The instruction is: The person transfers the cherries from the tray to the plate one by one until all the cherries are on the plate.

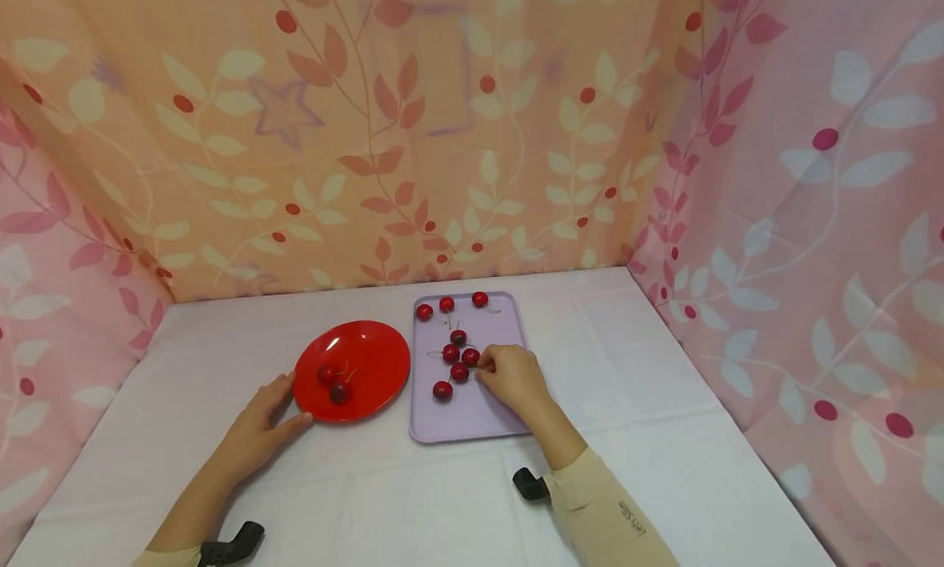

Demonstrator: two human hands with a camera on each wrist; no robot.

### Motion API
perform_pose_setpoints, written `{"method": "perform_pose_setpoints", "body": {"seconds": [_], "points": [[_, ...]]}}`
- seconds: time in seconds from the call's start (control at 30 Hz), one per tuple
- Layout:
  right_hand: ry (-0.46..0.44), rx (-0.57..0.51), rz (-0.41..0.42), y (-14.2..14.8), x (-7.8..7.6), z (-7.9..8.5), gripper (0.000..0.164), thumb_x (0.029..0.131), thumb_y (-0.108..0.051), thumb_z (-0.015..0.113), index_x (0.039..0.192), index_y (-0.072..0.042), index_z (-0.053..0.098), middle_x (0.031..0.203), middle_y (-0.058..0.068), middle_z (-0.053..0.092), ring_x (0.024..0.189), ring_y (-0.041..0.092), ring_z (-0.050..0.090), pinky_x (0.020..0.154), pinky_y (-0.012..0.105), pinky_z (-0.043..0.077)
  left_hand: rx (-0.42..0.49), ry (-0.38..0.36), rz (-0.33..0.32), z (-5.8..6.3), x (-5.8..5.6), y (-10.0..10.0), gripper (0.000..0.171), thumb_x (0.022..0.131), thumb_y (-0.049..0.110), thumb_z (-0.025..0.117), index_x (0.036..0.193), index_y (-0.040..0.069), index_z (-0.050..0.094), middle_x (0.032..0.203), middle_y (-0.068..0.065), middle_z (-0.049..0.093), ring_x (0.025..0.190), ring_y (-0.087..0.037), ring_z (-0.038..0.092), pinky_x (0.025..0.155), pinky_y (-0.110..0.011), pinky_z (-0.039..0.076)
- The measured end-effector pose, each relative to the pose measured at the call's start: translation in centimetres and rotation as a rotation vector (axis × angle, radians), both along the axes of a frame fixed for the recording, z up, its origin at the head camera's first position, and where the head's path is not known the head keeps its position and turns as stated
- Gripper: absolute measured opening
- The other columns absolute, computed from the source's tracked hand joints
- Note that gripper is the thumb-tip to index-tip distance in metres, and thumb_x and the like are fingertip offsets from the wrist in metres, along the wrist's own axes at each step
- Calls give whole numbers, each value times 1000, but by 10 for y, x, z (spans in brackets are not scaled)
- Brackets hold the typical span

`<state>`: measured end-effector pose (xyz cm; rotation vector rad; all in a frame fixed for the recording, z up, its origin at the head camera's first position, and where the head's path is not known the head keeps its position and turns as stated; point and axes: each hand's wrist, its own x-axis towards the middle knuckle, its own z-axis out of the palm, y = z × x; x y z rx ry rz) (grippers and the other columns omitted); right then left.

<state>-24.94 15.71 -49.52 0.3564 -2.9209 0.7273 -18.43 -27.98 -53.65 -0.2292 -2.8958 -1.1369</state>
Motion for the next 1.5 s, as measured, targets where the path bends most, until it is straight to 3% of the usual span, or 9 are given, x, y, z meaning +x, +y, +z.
{"method": "perform_pose_setpoints", "body": {"seconds": [0.5,1.07,1.5], "points": [[6,-40,14,0,0,-4,9,87,-24,82,82,-23,74,71,-13,64,72,7,57,72,32,50,0,16,-5,-1,-1,1,92,89,48,77,162,13,31,165,-18,32,155,-42,20,121,-70,18],[-149,-435,104,0,0,2,8,87,-16,82,93,-20,77,91,-7,73,80,11,62,70,24,53,19,22,-13,1,1,1,91,90,46,76,161,11,33,165,-20,33,154,-44,20,120,-72,17],[-142,-429,129,-3,4,15,6,89,-20,81,93,-16,79,83,-10,73,80,15,60,69,25,49,6,8,-6,2,1,1,92,90,48,76,162,13,32,166,-19,31,155,-43,19,119,-73,18]]}}
